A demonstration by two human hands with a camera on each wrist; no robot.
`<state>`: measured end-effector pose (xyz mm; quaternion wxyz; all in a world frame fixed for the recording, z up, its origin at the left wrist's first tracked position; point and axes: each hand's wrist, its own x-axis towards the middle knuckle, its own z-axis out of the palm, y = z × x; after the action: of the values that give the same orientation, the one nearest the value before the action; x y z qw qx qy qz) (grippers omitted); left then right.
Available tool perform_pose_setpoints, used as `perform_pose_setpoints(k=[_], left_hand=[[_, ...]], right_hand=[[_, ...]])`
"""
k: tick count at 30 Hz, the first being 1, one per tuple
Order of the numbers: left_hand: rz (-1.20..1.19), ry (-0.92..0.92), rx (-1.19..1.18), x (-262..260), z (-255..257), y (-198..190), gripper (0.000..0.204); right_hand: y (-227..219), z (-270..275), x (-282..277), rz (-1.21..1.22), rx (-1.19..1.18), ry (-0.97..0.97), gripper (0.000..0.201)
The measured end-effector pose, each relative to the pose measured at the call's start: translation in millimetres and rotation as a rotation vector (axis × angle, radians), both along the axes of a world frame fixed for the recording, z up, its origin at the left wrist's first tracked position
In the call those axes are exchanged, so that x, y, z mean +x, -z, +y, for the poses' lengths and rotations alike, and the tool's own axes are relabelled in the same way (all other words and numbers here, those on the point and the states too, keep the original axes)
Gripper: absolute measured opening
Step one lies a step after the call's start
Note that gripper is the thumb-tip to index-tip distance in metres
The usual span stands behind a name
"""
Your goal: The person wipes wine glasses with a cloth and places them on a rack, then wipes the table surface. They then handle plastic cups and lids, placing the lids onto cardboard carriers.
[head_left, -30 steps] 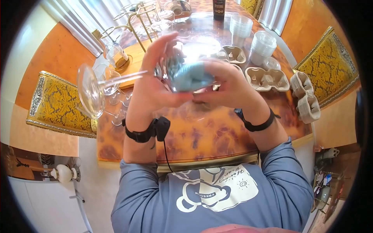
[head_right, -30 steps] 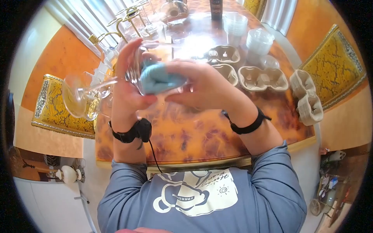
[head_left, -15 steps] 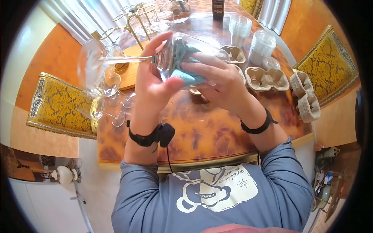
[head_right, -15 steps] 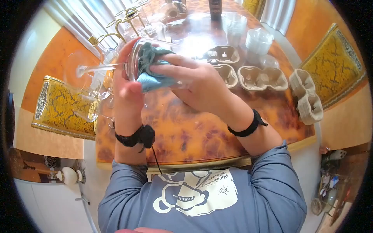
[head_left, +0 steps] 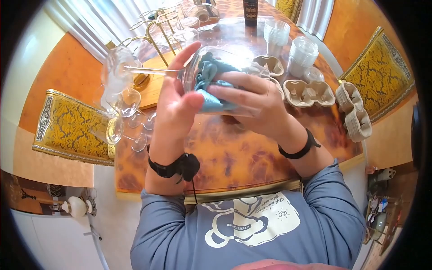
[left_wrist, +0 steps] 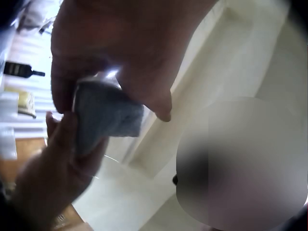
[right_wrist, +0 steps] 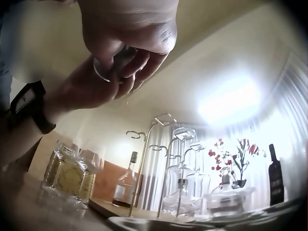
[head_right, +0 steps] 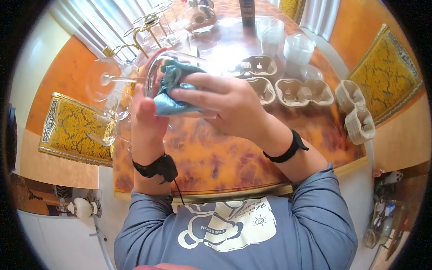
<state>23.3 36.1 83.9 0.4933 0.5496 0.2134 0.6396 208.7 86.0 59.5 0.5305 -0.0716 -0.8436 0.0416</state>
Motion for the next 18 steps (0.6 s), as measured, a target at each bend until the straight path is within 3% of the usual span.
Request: perform_pose_setpoints(k=[2, 3, 4, 5, 7, 9, 10, 11, 12, 13, 15, 16, 17, 18], left_hand=[[0.213, -0.243, 0.213, -4.0, 1.4, 3.8, 0.110], [0.212, -0.241, 0.209, -10.1, 5.6, 6.3, 0.110], [0.379, -0.284, 0.428, -17.1, 11.9, 6.9, 0.109], [0.546, -0.324, 0.649, -24.1, 18.3, 6.9, 0.108], [0.607, -0.289, 0.724, -30.1, 23.1, 7.2, 0.108], [0.628, -0.359, 0.785, -26.2, 22.1, 6.0, 0.112], [0.628, -0.361, 0.784, -15.3, 13.0, 2.3, 0.112], [0.350, -0.267, 0.431, 2.3, -3.3, -3.7, 0.115], [0.072, -0.167, 0.080, 11.3, -11.7, -6.7, 0.119], [0.071, -0.167, 0.079, 9.4, -9.7, -6.5, 0.119], [-0.170, 0.039, -0.160, 1.8, -4.4, -6.1, 0.124], [0.001, -0.042, -0.139, 0.2, -8.6, -10.6, 0.120], [-0.001, -0.038, -0.137, -3.4, -7.5, -9.2, 0.120], [0.150, -0.197, 0.024, -7.6, -5.2, -6.0, 0.117]], right_hand=[[6.7, 1.2, -5.7, 0.047, -0.127, -0.087, 0.059], [11.4, 2.2, -8.6, 0.097, -0.253, -0.176, 0.058], [17.1, 6.1, -13.7, 0.121, -0.316, -0.299, 0.051], [13.0, 5.2, -7.3, 0.124, -0.318, -0.299, 0.051], [-0.3, 2.0, 15.8, -0.160, -1.479, -0.931, 0.043], [-0.5, 4.8, 19.8, -0.189, -1.443, -0.910, 0.038], [2.0, 2.3, 17.5, -0.069, -1.104, -0.734, 0.036], [4.3, 1.0, 14.2, 0.041, -0.765, -0.554, 0.035], [3.3, 6.6, 1.9, 0.157, -0.261, -0.355, 0.037], [2.1, 5.2, 3.3, 0.156, -0.263, -0.354, 0.037], [-0.8, 0.5, 8.8, -0.084, 0.109, 0.045, 0.042], [5.1, 5.2, -1.3, 0.032, 0.071, -0.020, 0.045], [5.4, 0.4, -3.3, 0.029, 0.073, -0.017, 0.045], [5.4, -7.7, -4.1, 0.016, -0.217, -0.128, 0.045]])
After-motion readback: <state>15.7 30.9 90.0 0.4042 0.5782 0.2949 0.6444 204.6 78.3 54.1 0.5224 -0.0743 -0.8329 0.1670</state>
